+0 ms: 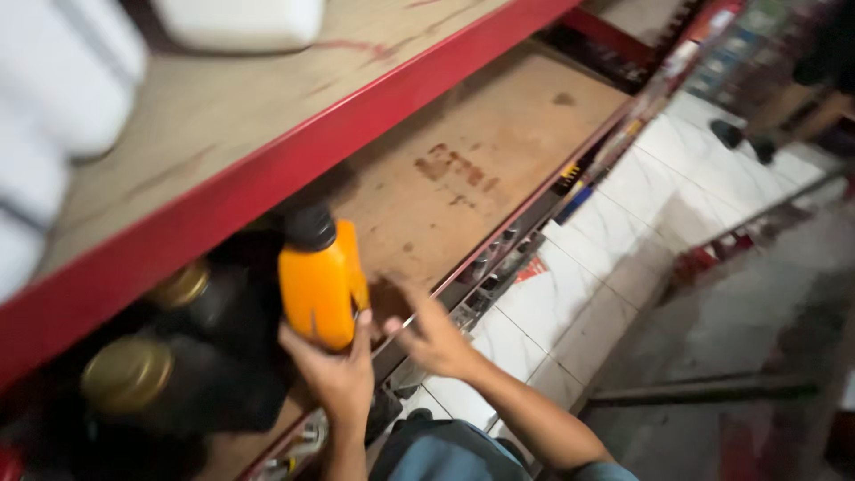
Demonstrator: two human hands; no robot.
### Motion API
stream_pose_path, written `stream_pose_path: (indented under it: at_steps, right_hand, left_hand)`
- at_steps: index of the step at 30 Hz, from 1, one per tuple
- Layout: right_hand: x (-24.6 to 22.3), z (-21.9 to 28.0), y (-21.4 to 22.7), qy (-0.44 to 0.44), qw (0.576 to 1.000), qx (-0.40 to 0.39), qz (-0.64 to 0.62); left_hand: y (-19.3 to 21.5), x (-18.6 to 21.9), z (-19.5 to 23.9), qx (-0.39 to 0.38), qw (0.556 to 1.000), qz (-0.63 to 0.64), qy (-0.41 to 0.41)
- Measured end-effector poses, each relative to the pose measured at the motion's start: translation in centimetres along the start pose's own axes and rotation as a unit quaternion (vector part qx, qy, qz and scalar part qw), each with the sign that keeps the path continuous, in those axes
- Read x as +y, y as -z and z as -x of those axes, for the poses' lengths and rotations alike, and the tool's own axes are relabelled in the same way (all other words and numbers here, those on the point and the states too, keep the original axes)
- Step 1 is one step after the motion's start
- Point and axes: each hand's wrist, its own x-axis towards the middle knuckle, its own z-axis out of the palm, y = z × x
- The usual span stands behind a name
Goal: The person repeatedly picks up bottles of motor oil from a red metal shelf and places them onto a glass display counter. They handle multiple bottles of different colors and sizes, including orange, black, and grey containers, moving them one by one from the shelf to the counter.
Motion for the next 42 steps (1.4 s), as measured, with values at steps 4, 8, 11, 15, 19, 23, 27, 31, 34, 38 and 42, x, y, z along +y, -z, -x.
stream_pose_path:
  at_steps: [4, 8, 11, 15, 19, 23, 27, 31, 34, 38, 42]
  right_hand:
    - [-0.8, -0.2, -0.7, 0.056, 0.992, -0.044, 0.103]
    - [-0.7, 0.9, 0.6, -0.012, 0.997, -0.064, 0.028]
    - [-0.3, 2.1, 1.7, -0.007, 0.999, -0.035, 0.023]
    - [-1.6, 4.0, 4.3, -0.038, 0.997, 0.006, -0.072]
    - [-3.8, 7.7, 9.7, -0.016, 0.994, 0.069, -0.079]
    - [-6.3, 13.7, 14.8, -0.091, 0.990, 0.087, -0.071]
    - [-6.9, 21.1, 17.3, -0.232, 0.950, 0.146, -0.151]
    - [-5.8, 30.0, 18.0, -0.189, 0.920, 0.339, -0.050]
    - [-5.2, 36.0, 18.1, -0.233, 0.837, 0.491, -0.058]
    - [-3.5, 44.9, 17.5, -0.283, 0.706, 0.648, 0.041]
    - [-0.5, 54.6, 14.3, -0.313, 0.594, 0.741, -0.001]
  left_hand:
    - [0.9, -0.8, 0.6, -0.003, 0.995, -0.098, -0.026]
    - [0.5, -1.1, 1.4, -0.027, 0.997, -0.061, -0.039]
    - [-0.7, -0.8, 1.3, -0.076, 0.994, 0.049, -0.065]
    - [-3.5, 0.1, 0.8, -0.183, 0.954, 0.137, -0.192]
    - [-6.9, -1.2, 1.7, -0.305, 0.874, 0.270, -0.265]
    - [-9.8, -2.2, 8.6, -0.433, 0.833, 0.343, -0.030]
    - [-14.1, 0.3, 11.9, -0.609, 0.732, 0.304, 0.046]
    - [-18.1, 5.9, 16.6, -0.730, 0.661, 0.176, -0.009]
    - [-20.5, 8.0, 20.9, -0.799, 0.571, 0.172, -0.071]
    - [-21.2, 7.0, 28.4, -0.893, 0.403, 0.177, -0.091]
    - [-20.9, 4.2, 37.6, -0.907, 0.312, 0.210, -0.190]
